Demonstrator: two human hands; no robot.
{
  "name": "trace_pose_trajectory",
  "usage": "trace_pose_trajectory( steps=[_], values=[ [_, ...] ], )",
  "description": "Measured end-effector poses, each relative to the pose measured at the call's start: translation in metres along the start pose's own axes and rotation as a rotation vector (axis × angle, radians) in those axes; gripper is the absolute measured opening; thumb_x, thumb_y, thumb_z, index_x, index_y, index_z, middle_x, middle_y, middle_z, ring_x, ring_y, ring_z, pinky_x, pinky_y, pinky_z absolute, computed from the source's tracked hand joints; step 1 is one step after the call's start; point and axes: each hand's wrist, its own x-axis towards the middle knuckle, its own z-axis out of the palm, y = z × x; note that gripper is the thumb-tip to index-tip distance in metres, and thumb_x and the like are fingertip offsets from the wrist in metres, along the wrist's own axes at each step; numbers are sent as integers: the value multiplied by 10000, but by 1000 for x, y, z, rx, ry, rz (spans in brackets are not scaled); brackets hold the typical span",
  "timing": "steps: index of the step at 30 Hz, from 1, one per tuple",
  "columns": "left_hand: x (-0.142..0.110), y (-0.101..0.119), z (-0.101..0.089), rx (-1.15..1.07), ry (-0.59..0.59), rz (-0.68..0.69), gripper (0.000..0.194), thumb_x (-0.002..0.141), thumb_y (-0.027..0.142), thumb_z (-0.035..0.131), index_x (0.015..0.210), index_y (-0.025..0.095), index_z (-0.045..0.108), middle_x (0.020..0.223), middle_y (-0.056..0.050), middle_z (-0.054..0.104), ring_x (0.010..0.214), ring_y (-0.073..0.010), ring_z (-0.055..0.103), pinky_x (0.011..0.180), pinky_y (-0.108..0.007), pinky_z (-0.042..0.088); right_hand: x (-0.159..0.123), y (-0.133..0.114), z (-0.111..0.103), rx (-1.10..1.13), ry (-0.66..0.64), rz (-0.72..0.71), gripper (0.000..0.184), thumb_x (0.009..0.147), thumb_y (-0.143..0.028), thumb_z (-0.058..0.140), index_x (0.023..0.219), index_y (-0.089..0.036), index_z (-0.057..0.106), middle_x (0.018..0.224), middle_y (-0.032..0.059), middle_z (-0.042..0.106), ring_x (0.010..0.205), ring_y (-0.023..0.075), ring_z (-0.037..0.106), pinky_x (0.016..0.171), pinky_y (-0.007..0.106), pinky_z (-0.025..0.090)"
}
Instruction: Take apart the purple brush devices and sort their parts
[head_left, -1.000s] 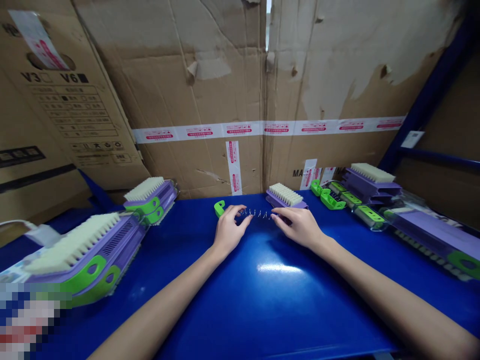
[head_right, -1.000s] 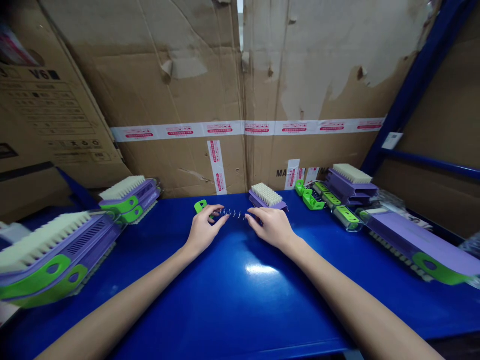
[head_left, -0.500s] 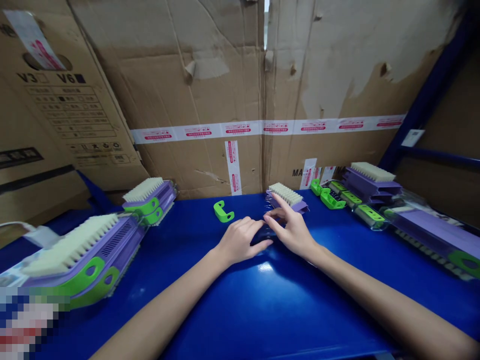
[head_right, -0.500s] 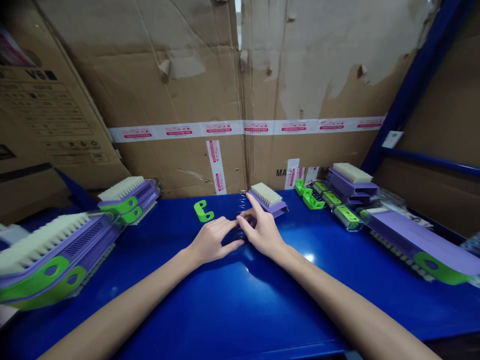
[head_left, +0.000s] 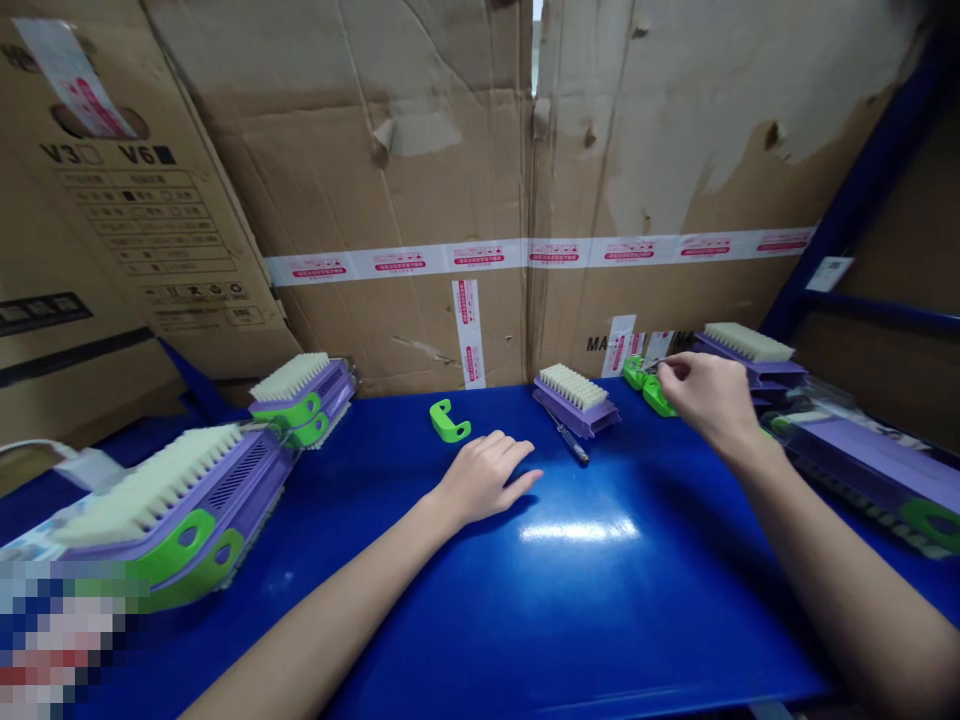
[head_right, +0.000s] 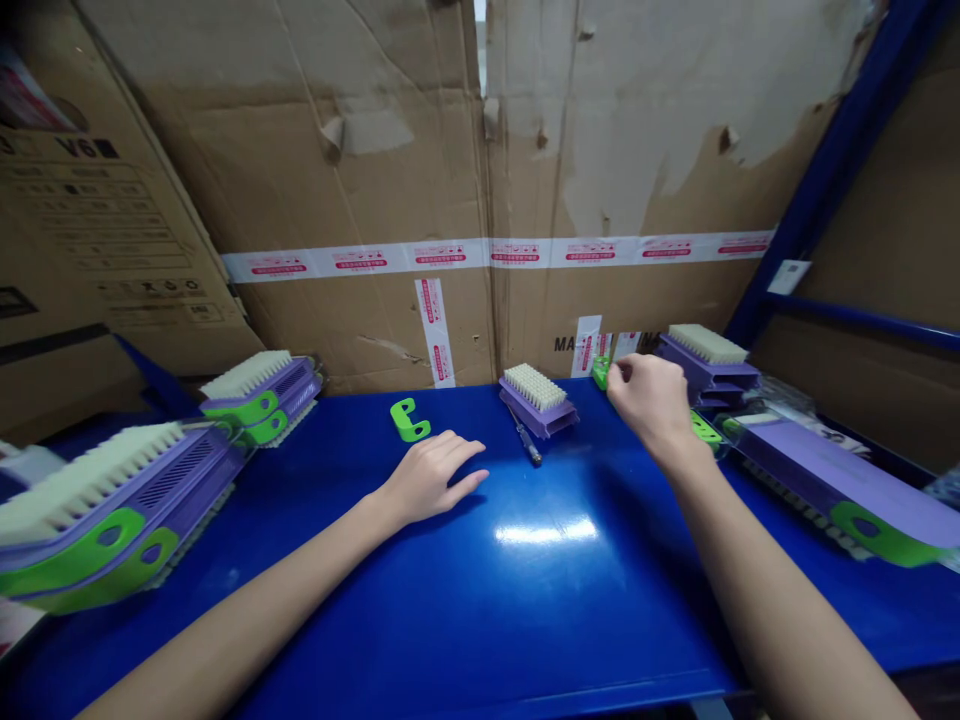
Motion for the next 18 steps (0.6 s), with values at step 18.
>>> trace_pose_trajectory(
  steps=[18],
  values=[
    [0, -1, 2, 180, 15, 85, 309, 938, 377, 435, 1045, 144, 608, 925, -81, 679, 844, -210, 605, 733, -339, 495, 16, 51, -29, -265, -393, 399, 185, 722, -201, 513, 657, -152, 679, 636, 117, 621, 674, 240, 573, 603, 299, 378]
  ],
)
